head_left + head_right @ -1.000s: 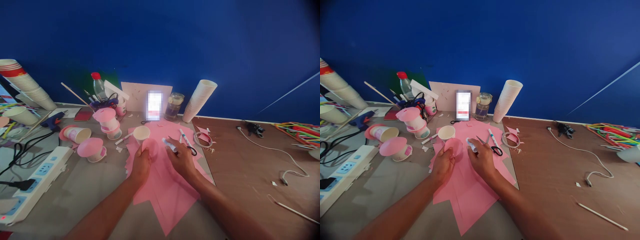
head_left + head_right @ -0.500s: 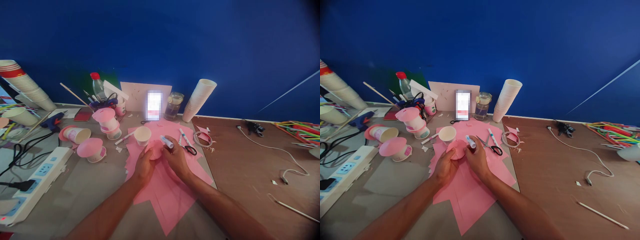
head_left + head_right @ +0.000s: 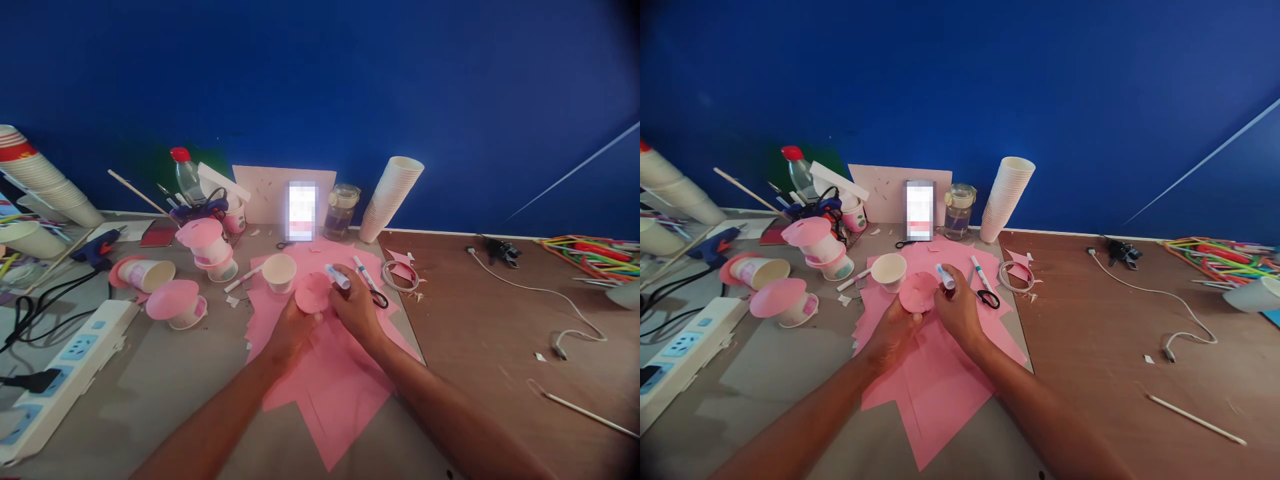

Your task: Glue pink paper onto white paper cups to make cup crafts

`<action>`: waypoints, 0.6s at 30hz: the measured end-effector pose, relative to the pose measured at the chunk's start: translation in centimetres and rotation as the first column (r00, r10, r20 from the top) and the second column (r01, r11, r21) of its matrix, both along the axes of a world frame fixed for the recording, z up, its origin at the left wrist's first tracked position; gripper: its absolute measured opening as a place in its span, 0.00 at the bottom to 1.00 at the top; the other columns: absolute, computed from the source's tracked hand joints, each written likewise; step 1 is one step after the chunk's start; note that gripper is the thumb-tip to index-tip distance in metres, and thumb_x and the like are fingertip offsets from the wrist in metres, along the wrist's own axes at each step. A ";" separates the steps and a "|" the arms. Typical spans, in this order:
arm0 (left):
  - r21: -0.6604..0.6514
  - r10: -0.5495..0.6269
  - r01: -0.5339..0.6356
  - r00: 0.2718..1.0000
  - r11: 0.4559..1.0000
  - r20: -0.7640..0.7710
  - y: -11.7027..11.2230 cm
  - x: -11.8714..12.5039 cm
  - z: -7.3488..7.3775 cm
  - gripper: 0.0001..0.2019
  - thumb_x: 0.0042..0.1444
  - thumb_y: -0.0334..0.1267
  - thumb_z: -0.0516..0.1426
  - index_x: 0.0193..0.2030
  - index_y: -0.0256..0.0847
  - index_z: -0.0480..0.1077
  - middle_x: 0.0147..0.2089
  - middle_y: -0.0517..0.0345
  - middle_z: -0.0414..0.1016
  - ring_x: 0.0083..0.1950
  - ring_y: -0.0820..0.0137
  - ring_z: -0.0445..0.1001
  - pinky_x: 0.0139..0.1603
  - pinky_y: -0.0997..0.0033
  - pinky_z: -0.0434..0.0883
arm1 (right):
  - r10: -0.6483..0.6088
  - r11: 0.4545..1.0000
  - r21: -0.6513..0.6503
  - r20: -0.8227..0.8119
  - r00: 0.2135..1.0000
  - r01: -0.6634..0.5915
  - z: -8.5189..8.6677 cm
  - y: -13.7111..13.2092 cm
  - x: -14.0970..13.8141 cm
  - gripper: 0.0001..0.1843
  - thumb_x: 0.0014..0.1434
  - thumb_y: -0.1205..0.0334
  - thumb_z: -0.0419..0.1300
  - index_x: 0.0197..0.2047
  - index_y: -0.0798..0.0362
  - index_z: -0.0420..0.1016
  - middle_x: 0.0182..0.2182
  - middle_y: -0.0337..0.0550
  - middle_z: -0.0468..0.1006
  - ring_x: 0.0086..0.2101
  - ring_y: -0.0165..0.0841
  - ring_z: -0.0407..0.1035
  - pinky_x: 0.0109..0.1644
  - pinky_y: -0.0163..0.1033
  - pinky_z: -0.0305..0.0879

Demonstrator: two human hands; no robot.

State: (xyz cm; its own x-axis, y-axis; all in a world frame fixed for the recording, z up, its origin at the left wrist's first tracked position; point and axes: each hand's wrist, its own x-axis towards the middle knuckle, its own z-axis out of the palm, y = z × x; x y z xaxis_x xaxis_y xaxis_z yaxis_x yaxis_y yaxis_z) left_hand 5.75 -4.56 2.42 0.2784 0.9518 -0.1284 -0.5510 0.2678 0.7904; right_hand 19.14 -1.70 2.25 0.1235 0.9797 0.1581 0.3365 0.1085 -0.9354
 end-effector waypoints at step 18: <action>-0.147 0.148 -0.167 0.980 0.975 -0.134 0.7 -0.5 -1.6 0.07 0.44 0.33 0.61 0.31 0.39 0.68 0.25 0.66 0.64 0.27 0.78 0.62 0.31 0.74 0.66 | 0.243 0.970 -0.074 0.184 0.953 -0.233 0.4 0.0 0.3 0.25 0.50 0.68 0.53 0.53 0.53 0.66 0.37 0.43 0.75 0.30 0.30 0.69 0.36 0.38 0.67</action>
